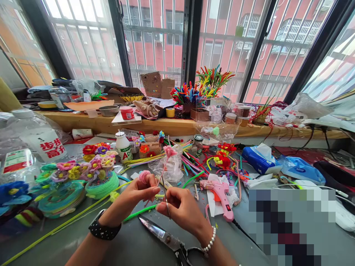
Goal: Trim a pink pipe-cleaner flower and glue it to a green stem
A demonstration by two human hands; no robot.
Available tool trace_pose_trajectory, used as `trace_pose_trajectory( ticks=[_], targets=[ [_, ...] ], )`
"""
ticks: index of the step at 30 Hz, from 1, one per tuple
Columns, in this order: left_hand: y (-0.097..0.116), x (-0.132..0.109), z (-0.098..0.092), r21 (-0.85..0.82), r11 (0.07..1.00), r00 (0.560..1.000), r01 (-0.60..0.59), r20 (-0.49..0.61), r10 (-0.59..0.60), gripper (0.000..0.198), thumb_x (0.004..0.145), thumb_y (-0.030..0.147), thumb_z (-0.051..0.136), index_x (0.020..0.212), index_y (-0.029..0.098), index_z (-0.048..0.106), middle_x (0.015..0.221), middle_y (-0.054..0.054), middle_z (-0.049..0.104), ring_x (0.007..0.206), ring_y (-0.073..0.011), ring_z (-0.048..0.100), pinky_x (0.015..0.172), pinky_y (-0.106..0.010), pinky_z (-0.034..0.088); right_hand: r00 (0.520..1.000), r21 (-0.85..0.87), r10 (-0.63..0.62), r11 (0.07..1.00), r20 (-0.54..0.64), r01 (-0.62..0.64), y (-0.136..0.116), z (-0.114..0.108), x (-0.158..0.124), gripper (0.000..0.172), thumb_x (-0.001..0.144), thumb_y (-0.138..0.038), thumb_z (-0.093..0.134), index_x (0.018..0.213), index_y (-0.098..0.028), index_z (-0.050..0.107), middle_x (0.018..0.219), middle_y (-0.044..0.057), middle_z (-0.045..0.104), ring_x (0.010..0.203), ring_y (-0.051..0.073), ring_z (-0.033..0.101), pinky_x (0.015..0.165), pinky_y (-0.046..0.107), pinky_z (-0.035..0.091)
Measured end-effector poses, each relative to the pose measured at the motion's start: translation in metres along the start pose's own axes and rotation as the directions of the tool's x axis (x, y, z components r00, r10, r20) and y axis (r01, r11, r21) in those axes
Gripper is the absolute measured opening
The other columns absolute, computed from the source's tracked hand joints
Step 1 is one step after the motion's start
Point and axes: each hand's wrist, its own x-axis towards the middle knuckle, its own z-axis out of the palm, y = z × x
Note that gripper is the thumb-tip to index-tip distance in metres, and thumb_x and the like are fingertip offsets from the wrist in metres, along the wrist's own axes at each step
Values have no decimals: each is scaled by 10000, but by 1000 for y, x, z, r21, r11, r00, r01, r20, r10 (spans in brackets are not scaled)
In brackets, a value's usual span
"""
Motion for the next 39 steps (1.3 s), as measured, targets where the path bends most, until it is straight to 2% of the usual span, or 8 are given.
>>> trace_pose_trajectory(
  ticks=[6,9,12,16,23,30,34,39],
  targets=[
    [-2,1,-1,-29,1000,1000,-3,-22,2,287,627,309,640,523,151,424,466,54,457,449,-62,378,448,-196,275,981,-91,50,994,-185,-67,0,4,1,443,651,-526,546,494,-177,321,481,-69,271,456,68,240,410,198,188],
    [-1,0,-3,-29,1000,1000,-3,-30,2,235,628,288,645,548,140,481,487,47,486,462,-63,375,463,-199,287,970,-89,62,992,-236,-85,0,4,2,427,671,-493,544,493,-179,316,470,-72,258,447,68,233,405,201,180],
    [0,-1,-5,-16,1000,1000,19,18,-19,171,642,275,634,599,126,563,544,15,558,496,-74,412,495,-206,310,964,-69,71,993,-257,-92,4,2,3,429,686,-512,517,500,-182,318,473,-70,251,449,72,224,403,206,169],
    [-1,-2,-5,-50,997,995,54,82,-50,156,644,276,633,625,130,581,562,-2,590,529,-93,459,507,-210,321,979,-19,54,998,-197,-59,7,1,4,467,674,-603,459,516,-180,338,493,-60,268,467,80,241,413,206,181],
    [0,-1,-1,-111,993,999,35,22,-32,190,621,261,652,569,135,520,511,29,548,476,-65,395,477,-197,277,999,41,-15,999,-31,16,0,7,2,591,702,-691,236,606,-149,447,556,-36,315,505,88,265,444,206,209],
    [0,0,-2,-67,998,1000,9,11,-9,191,619,253,653,554,137,516,511,27,543,479,-71,403,479,-204,282,997,-47,-61,997,36,63,-5,5,2,610,667,-727,216,554,-159,407,567,-29,352,525,97,305,467,210,241],
    [1,0,-1,-12,1000,1000,14,9,-14,162,613,246,655,559,139,546,520,23,549,491,-77,417,470,-204,283,999,-58,-31,998,10,31,-4,5,2,599,632,-737,283,525,-159,398,528,-40,323,493,87,270,443,210,219],
    [1,0,0,21,1000,999,18,-37,-17,188,606,272,655,549,144,530,486,37,515,463,-69,374,435,-202,248,993,-99,23,994,-119,-35,0,6,2,542,648,-659,422,441,-160,371,452,-60,266,444,72,240,406,207,180]
  ],
)
